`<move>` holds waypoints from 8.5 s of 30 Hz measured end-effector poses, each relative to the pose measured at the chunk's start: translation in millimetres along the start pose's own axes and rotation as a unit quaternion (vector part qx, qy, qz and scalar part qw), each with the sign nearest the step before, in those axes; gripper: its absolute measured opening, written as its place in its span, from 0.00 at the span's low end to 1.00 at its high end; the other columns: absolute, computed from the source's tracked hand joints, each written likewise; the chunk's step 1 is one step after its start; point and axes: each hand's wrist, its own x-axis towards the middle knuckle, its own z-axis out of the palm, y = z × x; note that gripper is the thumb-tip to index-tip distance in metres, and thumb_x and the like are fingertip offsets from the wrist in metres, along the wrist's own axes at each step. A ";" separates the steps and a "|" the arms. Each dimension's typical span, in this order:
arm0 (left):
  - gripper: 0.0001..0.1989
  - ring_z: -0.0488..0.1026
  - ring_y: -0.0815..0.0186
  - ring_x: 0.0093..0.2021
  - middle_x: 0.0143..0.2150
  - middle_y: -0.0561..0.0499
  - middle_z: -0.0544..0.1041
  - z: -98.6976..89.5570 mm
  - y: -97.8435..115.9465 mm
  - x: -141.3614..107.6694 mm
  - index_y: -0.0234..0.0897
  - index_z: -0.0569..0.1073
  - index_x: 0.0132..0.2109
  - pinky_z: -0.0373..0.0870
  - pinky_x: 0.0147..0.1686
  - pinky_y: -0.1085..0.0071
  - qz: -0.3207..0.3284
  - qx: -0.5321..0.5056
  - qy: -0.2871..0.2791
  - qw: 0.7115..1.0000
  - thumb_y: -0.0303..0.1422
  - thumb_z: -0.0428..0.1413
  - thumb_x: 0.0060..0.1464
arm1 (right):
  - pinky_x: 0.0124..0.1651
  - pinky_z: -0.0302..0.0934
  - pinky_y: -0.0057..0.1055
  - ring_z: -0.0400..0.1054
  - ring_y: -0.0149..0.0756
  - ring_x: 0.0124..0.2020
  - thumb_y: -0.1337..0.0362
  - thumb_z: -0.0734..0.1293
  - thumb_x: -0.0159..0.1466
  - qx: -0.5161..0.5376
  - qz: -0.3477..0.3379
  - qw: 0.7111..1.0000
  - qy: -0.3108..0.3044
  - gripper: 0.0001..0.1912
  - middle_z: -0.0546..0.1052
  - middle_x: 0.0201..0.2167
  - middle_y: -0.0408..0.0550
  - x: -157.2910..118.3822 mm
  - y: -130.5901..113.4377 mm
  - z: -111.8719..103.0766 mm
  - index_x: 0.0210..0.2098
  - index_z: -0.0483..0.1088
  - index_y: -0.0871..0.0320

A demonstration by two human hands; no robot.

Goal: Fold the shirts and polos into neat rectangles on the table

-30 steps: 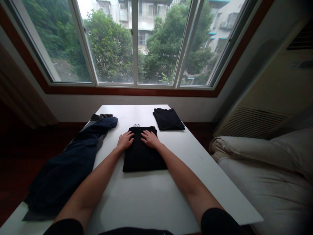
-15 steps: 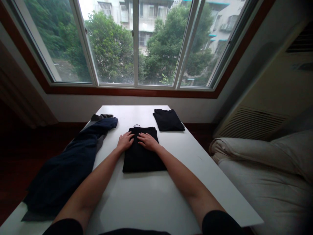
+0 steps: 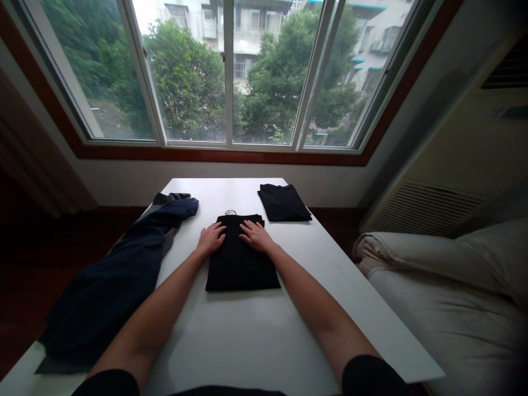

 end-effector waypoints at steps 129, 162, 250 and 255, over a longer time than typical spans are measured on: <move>0.24 0.58 0.47 0.71 0.69 0.40 0.70 -12.6 -3.8 -3.3 0.39 0.73 0.63 0.55 0.67 0.49 -0.146 0.084 0.047 0.985 0.44 0.48 0.68 | 0.74 0.49 0.45 0.53 0.48 0.74 0.51 0.64 0.72 0.059 0.066 0.992 0.086 0.28 0.60 0.73 0.55 5.1 13.1 14.3 0.68 0.68 0.54; 0.23 0.59 0.47 0.70 0.67 0.39 0.71 -13.5 -2.7 -4.3 0.38 0.73 0.62 0.56 0.66 0.50 -0.148 0.076 0.050 0.985 0.43 0.49 0.67 | 0.74 0.49 0.44 0.54 0.48 0.74 0.51 0.65 0.72 0.063 0.071 0.992 0.084 0.28 0.61 0.73 0.55 5.8 12.5 14.8 0.68 0.68 0.54; 0.37 0.57 0.49 0.74 0.74 0.44 0.62 -47.5 13.0 -12.6 0.46 0.71 0.68 0.54 0.71 0.58 0.131 -0.007 -0.188 0.973 0.52 0.65 0.55 | 0.38 0.67 0.26 0.76 0.35 0.34 0.69 0.68 0.66 0.189 0.183 0.962 -0.073 0.06 0.80 0.34 0.45 -15.0 37.3 -51.6 0.43 0.74 0.56; 0.37 0.49 0.47 0.77 0.76 0.44 0.58 -28.8 3.8 -9.2 0.46 0.67 0.71 0.50 0.72 0.54 0.082 0.006 -0.115 0.990 0.55 0.59 0.60 | 0.50 0.64 0.29 0.74 0.40 0.49 0.62 0.65 0.71 0.154 0.201 0.967 0.007 0.11 0.80 0.47 0.50 -12.2 26.4 -45.6 0.50 0.74 0.56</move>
